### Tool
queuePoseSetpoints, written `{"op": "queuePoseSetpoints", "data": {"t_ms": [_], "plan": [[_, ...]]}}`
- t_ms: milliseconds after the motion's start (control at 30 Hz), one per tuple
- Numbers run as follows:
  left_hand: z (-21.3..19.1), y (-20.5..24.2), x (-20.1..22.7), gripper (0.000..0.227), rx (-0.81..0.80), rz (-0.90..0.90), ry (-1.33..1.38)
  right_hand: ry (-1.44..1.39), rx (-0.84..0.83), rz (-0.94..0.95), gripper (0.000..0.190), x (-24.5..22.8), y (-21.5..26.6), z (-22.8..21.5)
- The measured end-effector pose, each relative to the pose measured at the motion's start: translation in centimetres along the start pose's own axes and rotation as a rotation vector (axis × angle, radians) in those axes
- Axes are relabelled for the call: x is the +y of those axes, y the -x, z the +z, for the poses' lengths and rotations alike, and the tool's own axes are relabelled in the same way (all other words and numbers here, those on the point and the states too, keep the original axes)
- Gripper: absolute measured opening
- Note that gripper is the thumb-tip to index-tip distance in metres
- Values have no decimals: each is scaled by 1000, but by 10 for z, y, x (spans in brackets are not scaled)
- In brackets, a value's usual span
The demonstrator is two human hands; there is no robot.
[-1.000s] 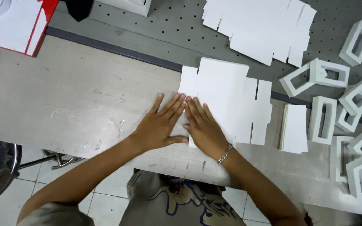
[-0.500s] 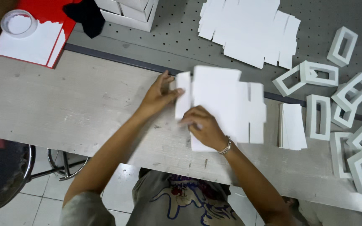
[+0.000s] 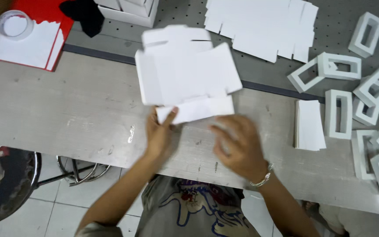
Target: The person assembles white cardboard boxes by hand on a table. They fold the flat cardboard pieces along pre-scored lines, tuck the flaps into slots, and form the rectangular box shape. The person repeats this process for multiple boxes, stacking the finished ones on the table.
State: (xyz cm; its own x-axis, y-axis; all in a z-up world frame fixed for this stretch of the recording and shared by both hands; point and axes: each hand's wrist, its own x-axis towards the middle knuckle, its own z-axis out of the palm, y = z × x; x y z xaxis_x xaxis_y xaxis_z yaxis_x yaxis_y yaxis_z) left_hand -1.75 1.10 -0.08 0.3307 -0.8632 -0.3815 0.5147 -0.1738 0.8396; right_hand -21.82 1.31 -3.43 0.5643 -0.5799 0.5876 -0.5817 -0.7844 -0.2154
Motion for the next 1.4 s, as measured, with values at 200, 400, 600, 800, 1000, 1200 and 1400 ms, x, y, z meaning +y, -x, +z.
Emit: {"op": "queuePoseSetpoints", "data": {"t_ms": [200, 400, 600, 800, 1000, 1200, 1400], "plan": [[-5, 15, -93, 27, -44, -474, 79, 93, -171, 72, 38, 23, 51, 64], [-29, 46, -108, 36, -1072, -815, -607, 61, -201, 74, 46, 44, 78, 39], [-4, 1, -39, 29, -1405, 526, -1030, 142, -150, 104, 26, 37, 89, 43], [-20, -81, -71, 21, -1189, 834, -1214, 35, -241, 153, 25, 32, 82, 36], [-22, -79, -75, 19, -1164, 862, -1215, -254, -287, 656, 22, 49, 59, 33], [-25, -78, -68, 22, -1169, 858, -1299, -263, -196, 784, 60, 52, 30, 31], [-45, -93, -125, 27, -1197, 1309, -1363, 76, -136, 352, 21, 51, 90, 72]]}}
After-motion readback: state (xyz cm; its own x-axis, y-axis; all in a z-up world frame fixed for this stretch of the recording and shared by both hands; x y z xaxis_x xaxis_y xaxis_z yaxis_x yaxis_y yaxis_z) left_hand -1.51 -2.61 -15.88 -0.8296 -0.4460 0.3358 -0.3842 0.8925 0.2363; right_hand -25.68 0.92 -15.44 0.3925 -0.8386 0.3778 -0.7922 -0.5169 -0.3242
